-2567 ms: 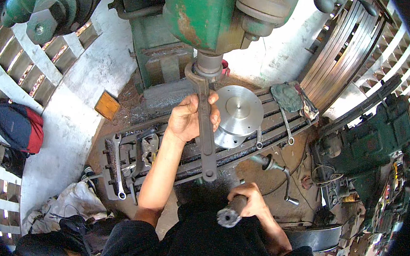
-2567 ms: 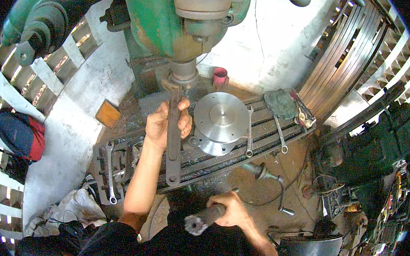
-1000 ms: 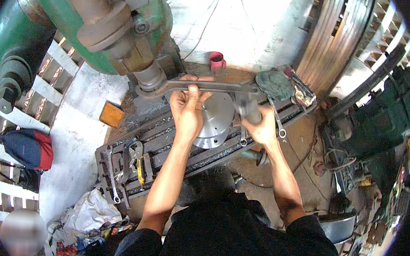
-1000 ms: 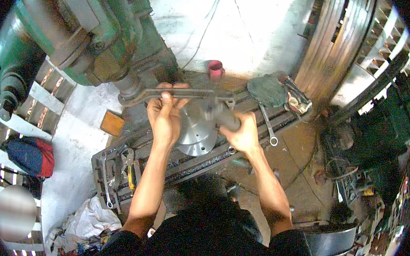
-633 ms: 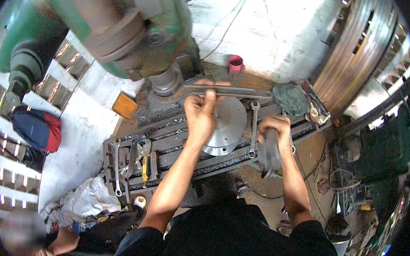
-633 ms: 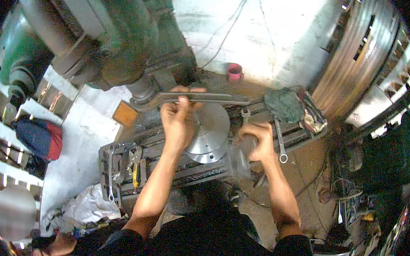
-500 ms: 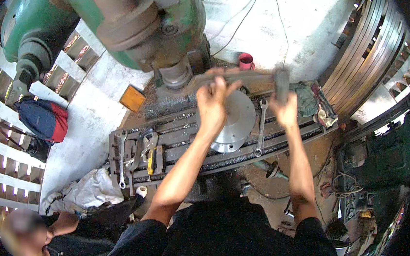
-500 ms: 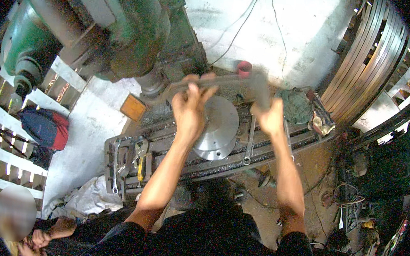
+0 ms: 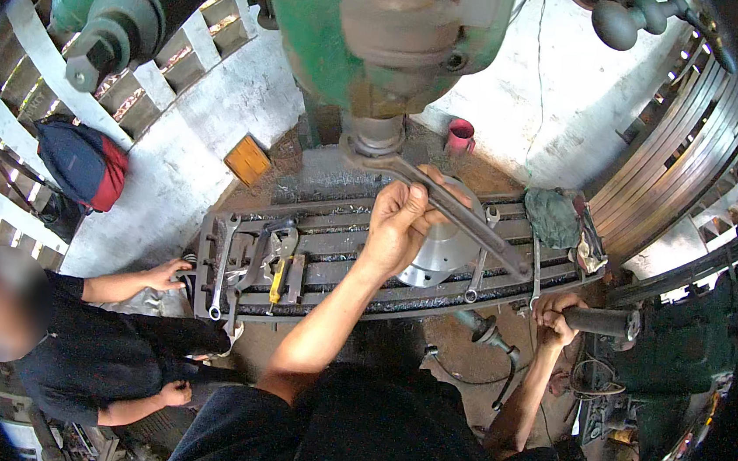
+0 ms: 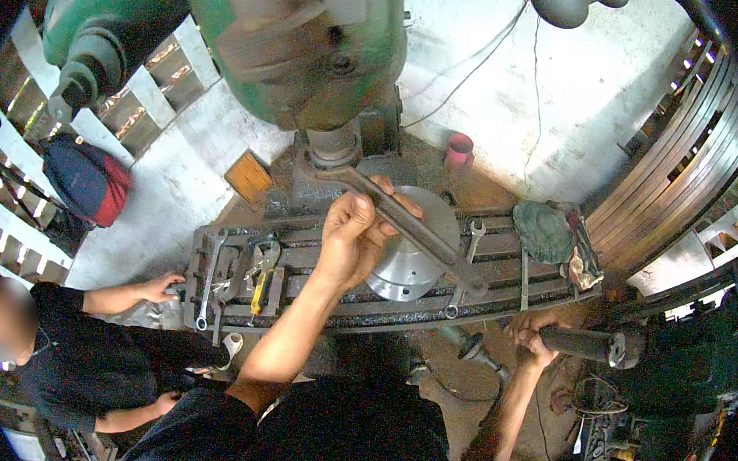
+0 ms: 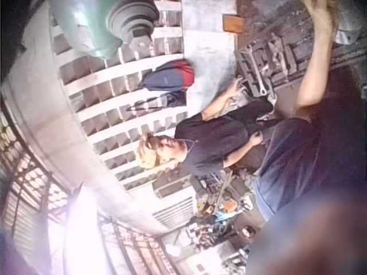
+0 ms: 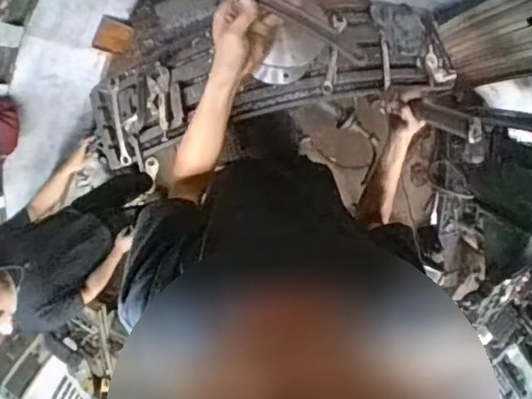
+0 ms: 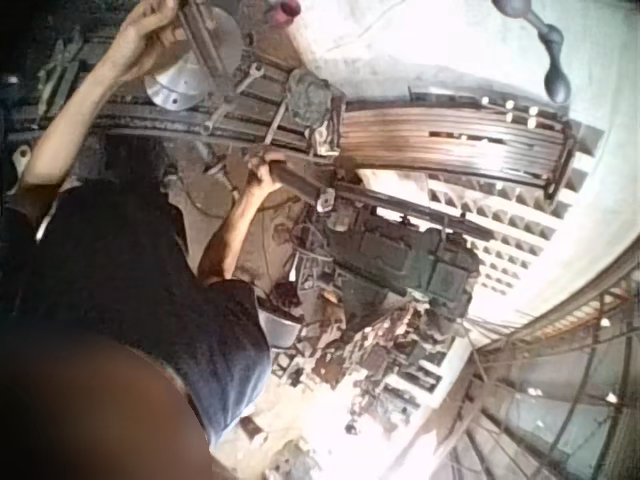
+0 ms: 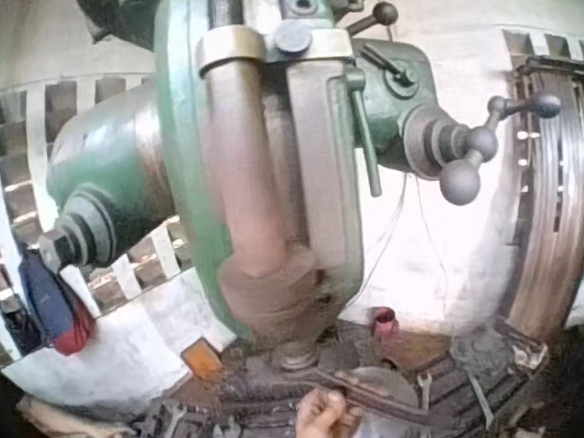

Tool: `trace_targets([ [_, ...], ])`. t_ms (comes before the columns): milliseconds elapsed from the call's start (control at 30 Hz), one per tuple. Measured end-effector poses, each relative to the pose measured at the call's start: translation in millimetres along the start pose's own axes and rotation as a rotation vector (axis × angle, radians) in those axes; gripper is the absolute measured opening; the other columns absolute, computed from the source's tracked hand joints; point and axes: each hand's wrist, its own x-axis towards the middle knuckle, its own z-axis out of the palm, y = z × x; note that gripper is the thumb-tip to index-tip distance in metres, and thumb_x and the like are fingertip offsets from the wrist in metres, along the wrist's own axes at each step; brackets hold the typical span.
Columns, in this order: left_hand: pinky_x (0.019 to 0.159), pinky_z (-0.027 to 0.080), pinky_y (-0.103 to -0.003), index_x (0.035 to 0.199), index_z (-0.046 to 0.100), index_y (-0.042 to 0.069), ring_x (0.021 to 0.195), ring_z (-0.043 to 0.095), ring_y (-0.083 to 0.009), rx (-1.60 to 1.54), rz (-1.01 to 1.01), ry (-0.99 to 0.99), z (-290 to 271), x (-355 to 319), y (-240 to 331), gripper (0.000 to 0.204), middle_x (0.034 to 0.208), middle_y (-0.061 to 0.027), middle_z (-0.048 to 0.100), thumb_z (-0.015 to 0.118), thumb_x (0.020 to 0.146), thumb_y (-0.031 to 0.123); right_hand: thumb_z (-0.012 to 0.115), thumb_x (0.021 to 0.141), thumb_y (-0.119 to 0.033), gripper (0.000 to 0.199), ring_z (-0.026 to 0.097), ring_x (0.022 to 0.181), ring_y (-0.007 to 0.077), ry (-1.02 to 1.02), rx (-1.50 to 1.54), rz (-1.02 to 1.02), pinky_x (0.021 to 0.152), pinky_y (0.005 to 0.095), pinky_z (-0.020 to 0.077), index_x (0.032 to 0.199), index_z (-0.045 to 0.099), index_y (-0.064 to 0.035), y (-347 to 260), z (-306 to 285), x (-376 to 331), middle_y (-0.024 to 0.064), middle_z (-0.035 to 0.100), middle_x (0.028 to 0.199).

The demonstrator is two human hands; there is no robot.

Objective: The person operates a drill press in a workshop, adjusting the chuck and workpiece, then using handwheels to position the spindle and table. They repeatedly engage the drill and make fine adjustments while metal shavings accumulate on the workpiece.

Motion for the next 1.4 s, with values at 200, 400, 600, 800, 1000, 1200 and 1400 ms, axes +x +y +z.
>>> trace_targets([
  [200, 0.084, 0.050, -0.034, 0.112, 0.048, 0.003, 0.093, 0.064, -0.0227, -0.092, -0.110, -0.093, -14.7, -12.6, 21.8, 0.041, 0.098, -0.0182, 0.065, 0.052, 0.094, 0.039, 0.061, 0.062, -0.004, 0.019, 0.035, 0.035, 0.0166, 0.114, -0.015, 0.059, 0.036, 0.0324, 0.0340, 0.065, 0.042, -0.0050, -7.0, 42.9, -37.2, 0.0035, 0.035, 0.048],
  [400, 0.087, 0.050, -0.037, 0.112, 0.049, 0.003, 0.101, 0.062, -0.0254, -0.045, -0.077, -0.074, -13.5, -5.8, 7.1, 0.034, 0.102, -0.0183, 0.063, 0.050, 0.096, 0.033, 0.061, 0.060, 0.001, 0.022, 0.040, 0.039, 0.0188, -0.030, -0.106, 0.109, 0.039, 0.0354, 0.0389, 0.076, 0.047, -0.0052, 2.7, 73.5, -75.7, 0.0035, 0.040, 0.053],
  [600, 0.089, 0.049, -0.041, 0.111, 0.049, 0.004, 0.105, 0.060, -0.0276, -0.055, -0.067, -0.134, -19.3, -0.2, -2.0, 0.028, 0.107, -0.0175, 0.062, 0.048, 0.098, 0.028, 0.065, 0.057, 0.004, 0.018, 0.046, 0.040, 0.0199, -0.080, -0.328, 0.105, 0.042, 0.0339, 0.0402, 0.063, 0.050, -0.0019, 7.4, 101.7, -100.8, 0.0049, 0.045, 0.050],
  [800, 0.088, 0.051, -0.041, 0.111, 0.051, 0.004, 0.104, 0.061, -0.0267, -0.023, 0.063, -0.070, -0.2, 10.6, -16.0, 0.023, 0.106, -0.0157, 0.063, 0.048, 0.098, 0.024, 0.071, 0.058, -0.005, 0.023, 0.049, 0.043, 0.0173, -0.152, -0.567, 0.201, 0.045, 0.0296, 0.0396, 0.055, 0.048, -0.0015, 1.1, 126.4, -101.9, 0.0053, 0.050, 0.050],
  [1000, 0.089, 0.051, -0.043, 0.111, 0.051, 0.003, 0.102, 0.063, -0.0283, 0.011, 0.157, 0.003, 2.8, 35.2, -27.6, 0.021, 0.104, -0.0199, 0.064, 0.050, 0.097, 0.020, 0.067, 0.057, -0.008, 0.017, 0.051, 0.054, 0.0140, 0.008, -0.888, 0.134, 0.051, 0.0273, 0.0405, 0.060, 0.051, -0.0026, 19.7, 121.0, -89.1, 0.0041, 0.053, 0.059],
  [1200, 0.089, 0.051, -0.042, 0.110, 0.050, 0.003, 0.105, 0.062, -0.0293, 0.059, 0.162, 0.008, 0.3, 35.0, -29.4, 0.028, 0.111, -0.0231, 0.062, 0.054, 0.095, 0.026, 0.069, 0.062, -0.012, 0.018, 0.054, 0.064, 0.0208, 0.045, -0.964, 0.245, 0.061, 0.0341, 0.0430, 0.072, 0.055, -0.0050, 14.8, 93.6, -33.0, 0.0061, 0.055, 0.067],
  [1400, 0.090, 0.051, -0.040, 0.111, 0.050, 0.003, 0.105, 0.062, -0.0265, 0.104, 0.172, 0.035, 1.3, 38.5, -31.1, 0.027, 0.110, -0.0222, 0.063, 0.053, 0.096, 0.025, 0.069, 0.067, -0.013, 0.017, 0.056, 0.058, 0.0176, 0.131, -1.077, 0.034, 0.054, 0.0333, 0.0441, 0.067, 0.056, -0.0008, 38.9, 101.4, 60.5, 0.0068, 0.059, 0.061],
])
